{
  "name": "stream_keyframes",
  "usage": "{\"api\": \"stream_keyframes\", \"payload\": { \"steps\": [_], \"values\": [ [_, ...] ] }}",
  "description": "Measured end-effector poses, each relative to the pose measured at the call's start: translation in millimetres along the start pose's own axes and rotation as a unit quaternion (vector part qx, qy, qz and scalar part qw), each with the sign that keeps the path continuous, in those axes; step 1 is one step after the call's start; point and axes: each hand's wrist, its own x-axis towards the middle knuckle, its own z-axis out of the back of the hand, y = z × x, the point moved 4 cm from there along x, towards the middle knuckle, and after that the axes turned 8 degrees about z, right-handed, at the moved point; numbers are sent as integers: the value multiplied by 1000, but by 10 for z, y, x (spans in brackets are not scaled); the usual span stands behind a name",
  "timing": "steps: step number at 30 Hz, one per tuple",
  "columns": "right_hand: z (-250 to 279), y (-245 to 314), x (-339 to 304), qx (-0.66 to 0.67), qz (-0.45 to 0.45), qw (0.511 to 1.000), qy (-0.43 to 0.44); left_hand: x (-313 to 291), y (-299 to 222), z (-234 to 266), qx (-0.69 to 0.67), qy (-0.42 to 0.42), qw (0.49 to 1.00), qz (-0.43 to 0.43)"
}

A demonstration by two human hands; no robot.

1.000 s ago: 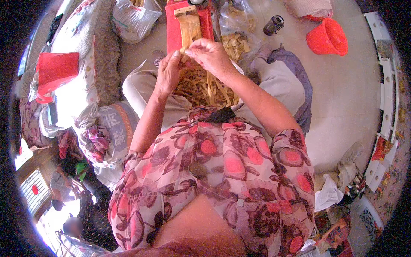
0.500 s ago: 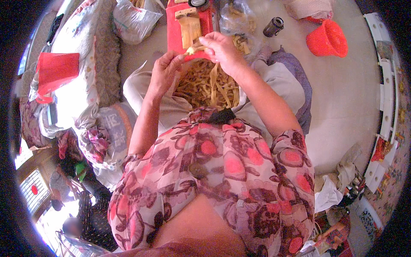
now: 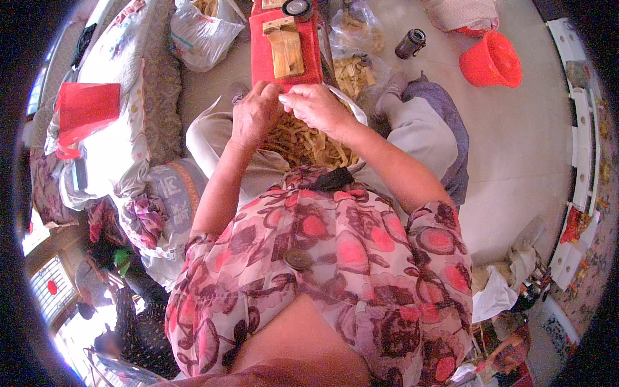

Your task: The person processes long strips of food material by hand using a small wooden manual slicer, feeding the strips through the tool and collecting the processed pieces in a large bowl.

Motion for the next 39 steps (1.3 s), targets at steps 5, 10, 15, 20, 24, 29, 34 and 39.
{"api": "stream_keyframes", "payload": {
  "steps": [5, 10, 15, 20, 24, 29, 34, 39],
  "values": [
    [-164, 201, -1, -74, 90, 992, -45, 131, 231, -74, 1, -33, 999, -12],
    [176, 129, 264, -157, 134, 969, -138, 297, 364, -279, -453, 109, 862, 202],
    [461, 98, 452, -216, 162, 945, -182, 365, 263, -295, -738, 175, 597, 263],
    [487, 62, 569, -166, 148, 958, -178, 526, 412, -302, -490, 78, 825, 271],
    [509, 120, 695, -167, 174, 953, -181, 643, 446, -246, -413, 65, 863, 284],
    [630, -78, 754, -320, 115, 917, -208, 720, 599, -423, -247, 36, 941, 227],
    [570, -87, 471, -356, 97, 905, -213, 329, 373, -231, -279, 133, 926, 216],
    [123, 353, 95, -395, 293, 847, -202, -91, 99, -265, -410, 207, 858, 229]
  ]
}}
